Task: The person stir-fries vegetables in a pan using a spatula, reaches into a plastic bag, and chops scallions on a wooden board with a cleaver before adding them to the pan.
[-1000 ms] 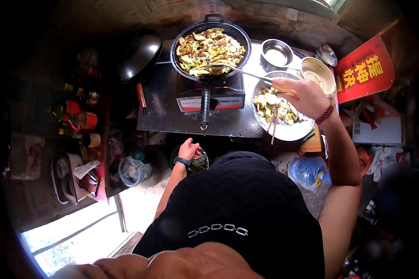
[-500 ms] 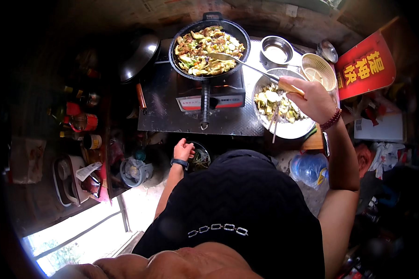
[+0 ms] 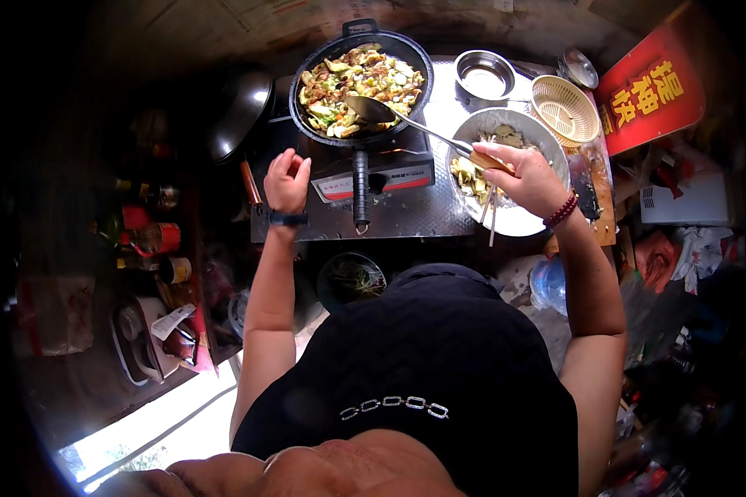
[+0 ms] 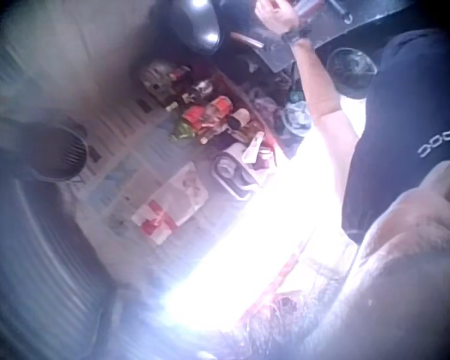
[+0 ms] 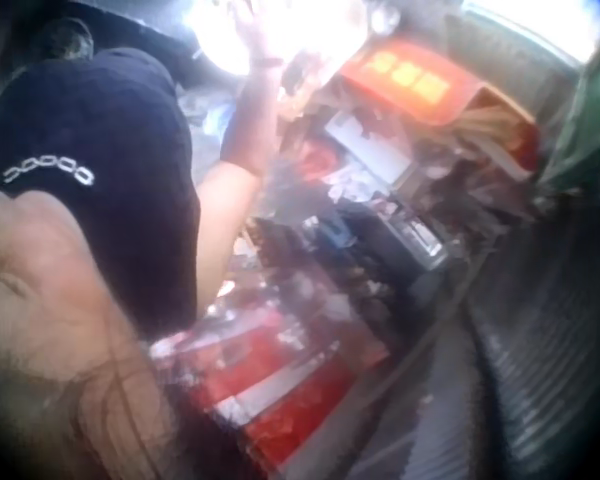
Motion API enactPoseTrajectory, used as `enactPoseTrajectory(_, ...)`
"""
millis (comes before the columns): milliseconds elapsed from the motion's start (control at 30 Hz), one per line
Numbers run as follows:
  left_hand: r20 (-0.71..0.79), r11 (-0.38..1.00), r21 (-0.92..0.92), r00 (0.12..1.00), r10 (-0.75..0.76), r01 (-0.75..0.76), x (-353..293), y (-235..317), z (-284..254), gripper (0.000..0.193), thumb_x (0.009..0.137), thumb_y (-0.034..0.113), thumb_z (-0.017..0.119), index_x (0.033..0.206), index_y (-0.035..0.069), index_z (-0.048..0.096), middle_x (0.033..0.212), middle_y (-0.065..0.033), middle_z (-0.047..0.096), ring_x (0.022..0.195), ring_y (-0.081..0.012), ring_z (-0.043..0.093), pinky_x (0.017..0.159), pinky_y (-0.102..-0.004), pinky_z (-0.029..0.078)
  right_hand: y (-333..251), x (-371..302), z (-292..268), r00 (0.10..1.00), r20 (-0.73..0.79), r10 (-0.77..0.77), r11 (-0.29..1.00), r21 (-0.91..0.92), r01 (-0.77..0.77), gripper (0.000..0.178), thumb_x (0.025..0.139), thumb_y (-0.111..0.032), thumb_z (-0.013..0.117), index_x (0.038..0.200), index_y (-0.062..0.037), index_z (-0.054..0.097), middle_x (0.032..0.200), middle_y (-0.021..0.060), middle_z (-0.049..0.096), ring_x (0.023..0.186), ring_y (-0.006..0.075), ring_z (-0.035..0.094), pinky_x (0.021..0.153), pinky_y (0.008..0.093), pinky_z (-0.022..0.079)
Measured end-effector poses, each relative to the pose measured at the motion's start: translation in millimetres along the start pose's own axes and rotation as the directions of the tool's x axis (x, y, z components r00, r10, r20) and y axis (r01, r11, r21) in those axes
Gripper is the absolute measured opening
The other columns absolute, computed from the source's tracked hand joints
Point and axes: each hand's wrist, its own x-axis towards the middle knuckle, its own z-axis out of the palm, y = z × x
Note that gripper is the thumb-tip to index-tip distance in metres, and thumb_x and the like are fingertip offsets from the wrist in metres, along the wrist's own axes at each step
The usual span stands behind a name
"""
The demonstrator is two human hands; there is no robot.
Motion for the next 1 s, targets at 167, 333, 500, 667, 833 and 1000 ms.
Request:
enactPoseTrajectory(167, 0.374, 0.888, 0.2, 0.87, 0.321, -0.414, 66, -1, 35, 0.008, 0.072, 0.012, 0.063, 0.078, 0.008, 0.066, 0.082, -0.0058, 0.064, 0.088, -0.0252, 0.056, 0.08, -0.0363, 0.047, -7, -9, 3, 0.97, 0.044, 0.238, 0.946, 0.217, -0.242, 0.041, 0.086, -0.007, 0.06, 0.126, -0.0028, 0.054, 0.107, 0.0077, 0.064, 0.09, 0.0079, 0.057, 0.08, 0.024, 0.048)
enactPoseTrajectory(333, 0.719, 0.758, 0.369, 0.682, 0.135, -0.539, 103, 1, 84, 0.01, 0.065, 0.022, 0.068, 0.071, 0.013, 0.067, 0.072, -0.01, 0.064, 0.078, -0.0293, 0.061, 0.071, -0.041, 0.049, -9, -14, 5, 0.955, 0.051, 0.293, 0.913, 0.282, -0.295, 0.044, 0.087, -0.007, 0.06, 0.13, -0.0076, 0.052, 0.082, -0.0047, 0.058, 0.059, -0.0014, 0.04, 0.049, 0.0142, 0.033)
enactPoseTrajectory(500, 0.854, 0.663, 0.381, 0.52, 0.015, -0.644, 116, 9, 106, 0.016, 0.069, 0.019, 0.068, 0.083, 0.014, 0.071, 0.086, -0.013, 0.067, 0.087, -0.0298, 0.064, 0.078, -0.0394, 0.052, 5, -19, 14, 0.949, 0.047, 0.311, 0.859, 0.414, -0.302, 0.044, 0.088, -0.009, 0.061, 0.13, -0.0058, 0.051, 0.094, 0.0003, 0.062, 0.07, -0.0007, 0.047, 0.058, 0.0127, 0.039)
enactPoseTrajectory(667, 0.832, 0.587, 0.43, 0.554, 0.037, -0.685, 118, 16, 113, 0.019, 0.072, 0.013, 0.062, 0.089, 0.014, 0.071, 0.09, -0.0126, 0.067, 0.09, -0.0284, 0.064, 0.081, -0.0377, 0.052, 14, -23, 15, 0.939, 0.053, 0.339, 0.837, 0.438, -0.327, 0.045, 0.087, -0.009, 0.061, 0.131, -0.0043, 0.05, 0.103, 0.0023, 0.062, 0.082, 0.0021, 0.051, 0.071, 0.015, 0.043)
enactPoseTrajectory(833, 0.84, 0.595, 0.353, 0.525, 0.139, -0.722, 124, -15, 110, 0.021, 0.072, 0.01, 0.059, 0.088, 0.017, 0.07, 0.082, -0.0113, 0.066, 0.088, -0.0298, 0.063, 0.077, -0.0423, 0.05, 13, -20, 15, 0.934, 0.066, 0.352, 0.848, 0.399, -0.348, 0.045, 0.087, -0.01, 0.061, 0.131, -0.0043, 0.05, 0.101, 0.0006, 0.062, 0.081, 0.0017, 0.051, 0.068, 0.0145, 0.043)
enactPoseTrajectory(1000, 0.787, 0.659, 0.289, 0.564, 0.25, -0.695, 132, -20, 101, 0.009, 0.072, 0.013, 0.061, 0.078, 0.014, 0.069, 0.073, -0.0134, 0.065, 0.074, -0.0323, 0.063, 0.069, -0.0402, 0.051, 13, -20, 14, 0.948, 0.046, 0.314, 0.87, 0.386, -0.307, 0.045, 0.087, -0.011, 0.062, 0.13, -0.0055, 0.052, 0.099, 0.0023, 0.063, 0.081, 0.0026, 0.053, 0.07, 0.0174, 0.045)
